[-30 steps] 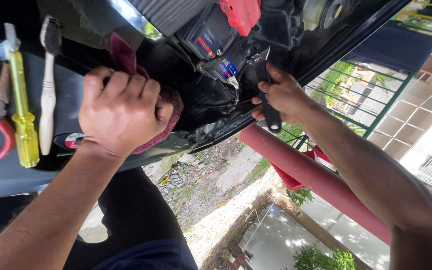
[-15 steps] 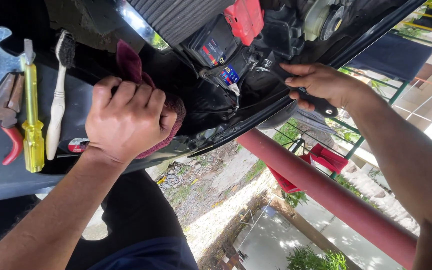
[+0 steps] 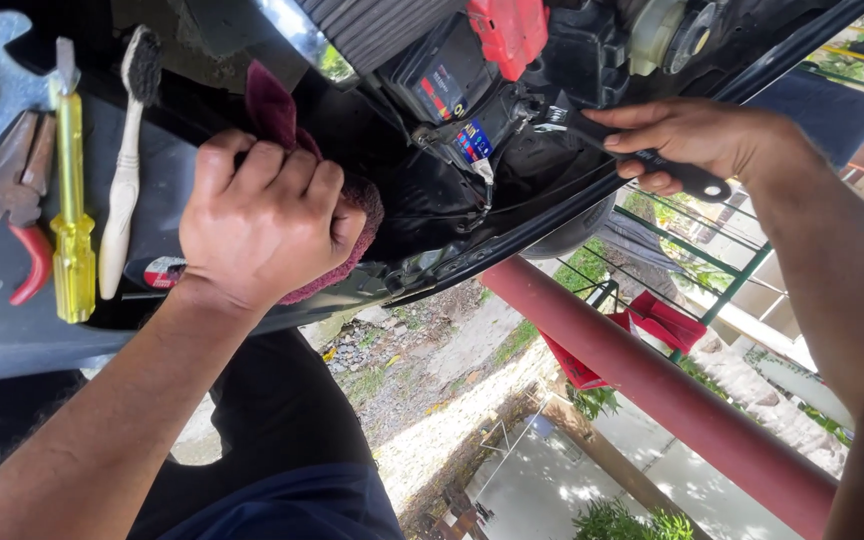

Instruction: The person uses a wrench to tighten a bolt on a motorcycle battery terminal. They also use a toothbrush to clean the battery area and hold a cloth to wipe the components.

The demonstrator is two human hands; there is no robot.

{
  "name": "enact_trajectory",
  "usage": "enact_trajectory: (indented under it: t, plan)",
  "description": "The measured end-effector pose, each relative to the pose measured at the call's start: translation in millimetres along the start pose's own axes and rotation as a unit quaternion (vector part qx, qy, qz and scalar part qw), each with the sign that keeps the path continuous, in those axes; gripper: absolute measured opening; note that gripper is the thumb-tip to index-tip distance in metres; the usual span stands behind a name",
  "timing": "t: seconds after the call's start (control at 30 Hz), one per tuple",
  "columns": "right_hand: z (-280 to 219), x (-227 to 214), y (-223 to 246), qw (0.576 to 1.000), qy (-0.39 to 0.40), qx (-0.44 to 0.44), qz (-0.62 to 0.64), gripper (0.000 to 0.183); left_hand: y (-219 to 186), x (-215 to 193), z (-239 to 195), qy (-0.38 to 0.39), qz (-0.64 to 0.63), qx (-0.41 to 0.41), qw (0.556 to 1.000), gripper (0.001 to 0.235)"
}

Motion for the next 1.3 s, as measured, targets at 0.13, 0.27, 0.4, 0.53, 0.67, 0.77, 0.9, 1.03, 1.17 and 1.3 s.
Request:
enact_trajectory:
  t: [0.13,0.27,0.4,0.53,0.67,0.77,0.9,1.03,1.17,1.3]
  plan:
    - [-0.3,-7.6,3.3,1.000,0.029,0.010,0.000,0.059,-1.0,-2.6,-2.0,-0.013,0.003,0.004,1.000,0.009]
    - [-0.1,-12.3,0.4,0.999,0.039,0.025,-0.014,0.059,-3.2,-3.6,-0.7,-0.005,0.005,0.006,1.000,0.011]
    - [-25.5,-0.3,4.3,0.995,-0.083,-0.008,-0.059,0.051,-3.9,-2.9,-2.0,-0.003,0.009,0.007,1.000,0.012]
    - [-14.6,26.9,-24.6,0.989,-0.066,-0.047,0.122,0.052,-6.1,-2.0,-1.9,0.011,0.010,0.018,1.000,0.015]
    - [-14.7,26.8,-15.9,0.986,-0.042,-0.137,0.085,0.056,-7.4,1.8,-2.3,0.017,0.031,0.020,0.999,0.012]
    - [-12.7,23.0,-16.0,0.986,-0.038,-0.142,0.076,0.057,-8.2,2.4,-1.2,0.023,0.029,0.025,0.999,0.011]
    - [-20.7,17.7,-8.9,0.990,-0.078,-0.113,0.019,0.055,-11.5,3.7,-1.1,0.026,0.045,0.027,0.998,0.010]
    - [-15.3,-0.3,-5.4,0.996,-0.073,-0.047,-0.021,0.052,-12.0,3.4,-1.6,0.020,0.051,0.027,0.998,0.009]
    - [-1.7,-21.0,2.2,0.996,-0.033,-0.055,-0.064,0.055,-10.6,3.4,-0.4,0.014,0.042,0.024,0.999,0.007]
    - [-0.8,-32.9,4.9,0.993,0.001,-0.001,-0.121,0.056,-10.3,4.2,-0.9,0.019,0.033,0.019,0.999,0.007]
Point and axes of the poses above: each hand's wrist, its own z-axis towards the middle knuckle, its own x-axis out of the palm, y = z × x, the point moved 10 cm from there along z, towards the middle knuckle, and after that the axes turned 3 degrees about y, right-handed, at the moved point
